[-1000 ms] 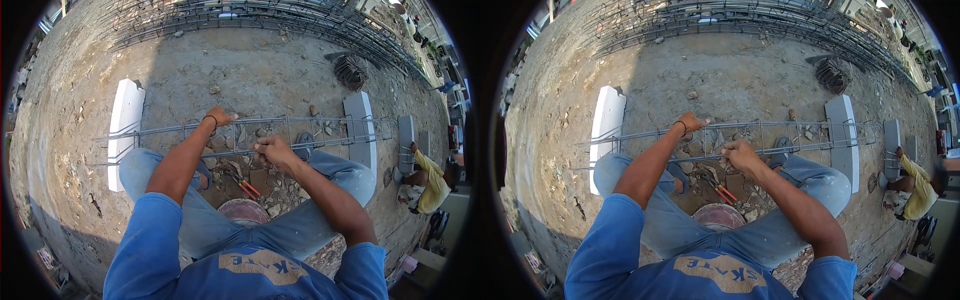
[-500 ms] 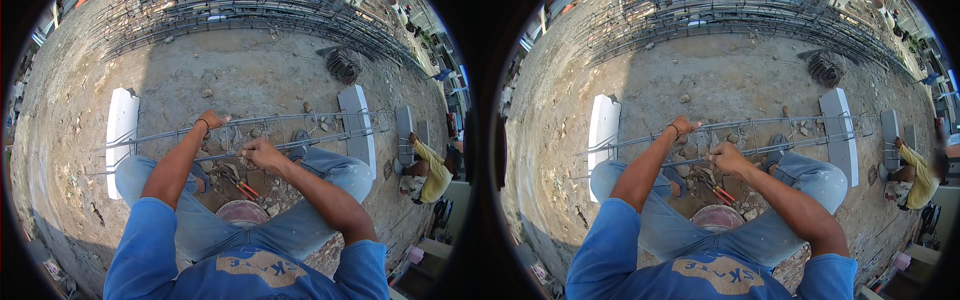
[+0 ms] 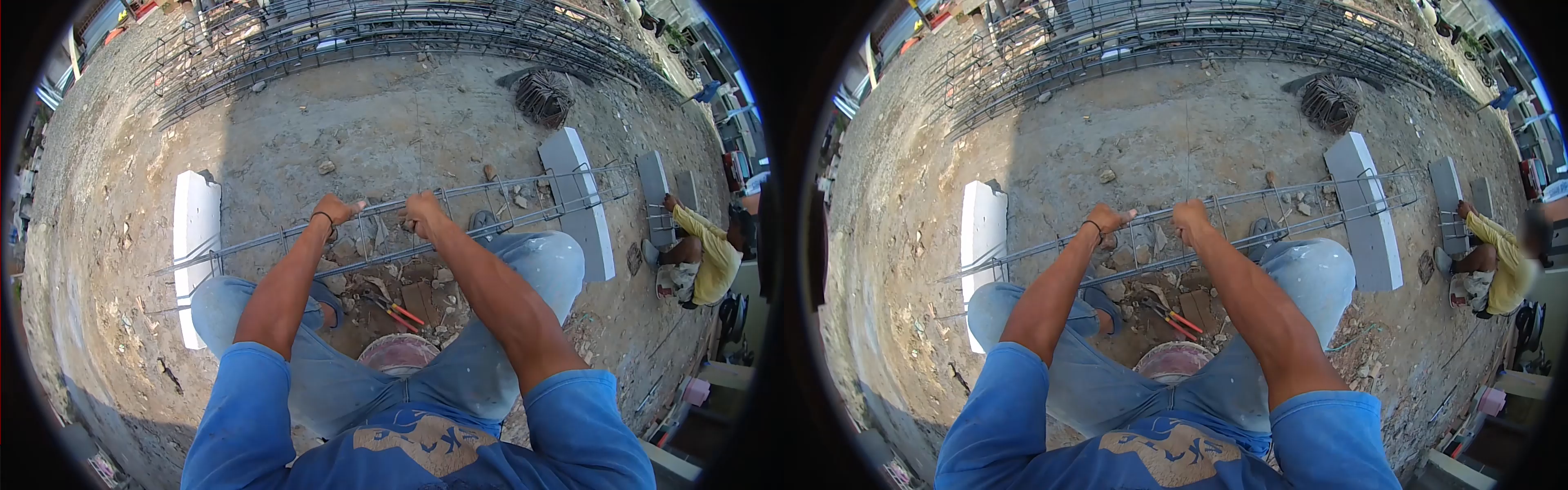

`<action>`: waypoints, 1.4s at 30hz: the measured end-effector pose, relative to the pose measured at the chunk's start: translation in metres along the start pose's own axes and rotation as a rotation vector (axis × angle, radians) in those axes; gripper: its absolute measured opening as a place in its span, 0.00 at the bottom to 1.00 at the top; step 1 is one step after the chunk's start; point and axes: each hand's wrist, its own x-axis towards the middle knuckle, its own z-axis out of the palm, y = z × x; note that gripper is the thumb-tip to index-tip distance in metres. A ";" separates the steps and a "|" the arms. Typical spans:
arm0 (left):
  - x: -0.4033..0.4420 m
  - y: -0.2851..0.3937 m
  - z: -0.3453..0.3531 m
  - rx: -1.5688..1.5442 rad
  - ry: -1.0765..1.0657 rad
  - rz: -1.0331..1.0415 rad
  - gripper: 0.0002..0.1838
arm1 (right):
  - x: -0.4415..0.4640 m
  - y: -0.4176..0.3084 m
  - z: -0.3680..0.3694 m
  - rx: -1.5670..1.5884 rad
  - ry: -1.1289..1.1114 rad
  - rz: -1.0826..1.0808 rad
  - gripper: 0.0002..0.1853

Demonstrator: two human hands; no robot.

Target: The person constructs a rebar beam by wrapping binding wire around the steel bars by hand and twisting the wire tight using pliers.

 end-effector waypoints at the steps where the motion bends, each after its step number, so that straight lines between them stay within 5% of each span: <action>1: -0.004 0.005 -0.003 -0.001 -0.009 0.000 0.40 | 0.008 0.003 0.006 0.009 -0.005 -0.010 0.09; 6: -0.008 0.009 -0.010 0.061 0.044 -0.021 0.37 | 0.015 0.011 0.026 0.745 0.067 0.173 0.09; 11: -0.032 0.028 -0.017 0.043 -0.051 -0.126 0.37 | 0.027 0.005 0.031 0.742 0.206 0.237 0.09; 15: -0.091 0.049 0.004 0.104 0.728 -0.002 0.27 | 0.049 0.015 0.025 0.714 0.097 0.270 0.06; 17: -0.103 0.057 0.013 -0.200 0.831 -0.271 0.33 | 0.047 0.010 0.028 0.698 0.170 0.268 0.08; 19: -0.099 0.053 0.022 -0.497 0.679 -0.579 0.37 | 0.067 0.014 0.032 0.645 0.173 0.256 0.12; 22: -0.069 0.033 0.047 -0.713 0.684 -0.611 0.37 | 0.066 0.013 0.026 0.526 0.089 0.290 0.13; 24: -0.037 0.014 0.063 -1.723 0.248 -0.464 0.29 | 0.044 0.008 0.018 0.446 -0.033 0.254 0.13; 27: -0.046 0.036 0.046 -1.719 0.297 -0.423 0.20 | 0.125 0.046 0.009 0.462 -0.091 0.127 0.09; 34: -0.051 0.048 0.048 -1.679 0.372 -0.484 0.12 | 0.000 -0.013 0.023 0.558 0.015 0.321 0.10; 42: -0.046 0.034 0.059 -1.630 0.201 -0.447 0.07 | 0.035 0.000 0.010 0.445 -0.040 0.281 0.12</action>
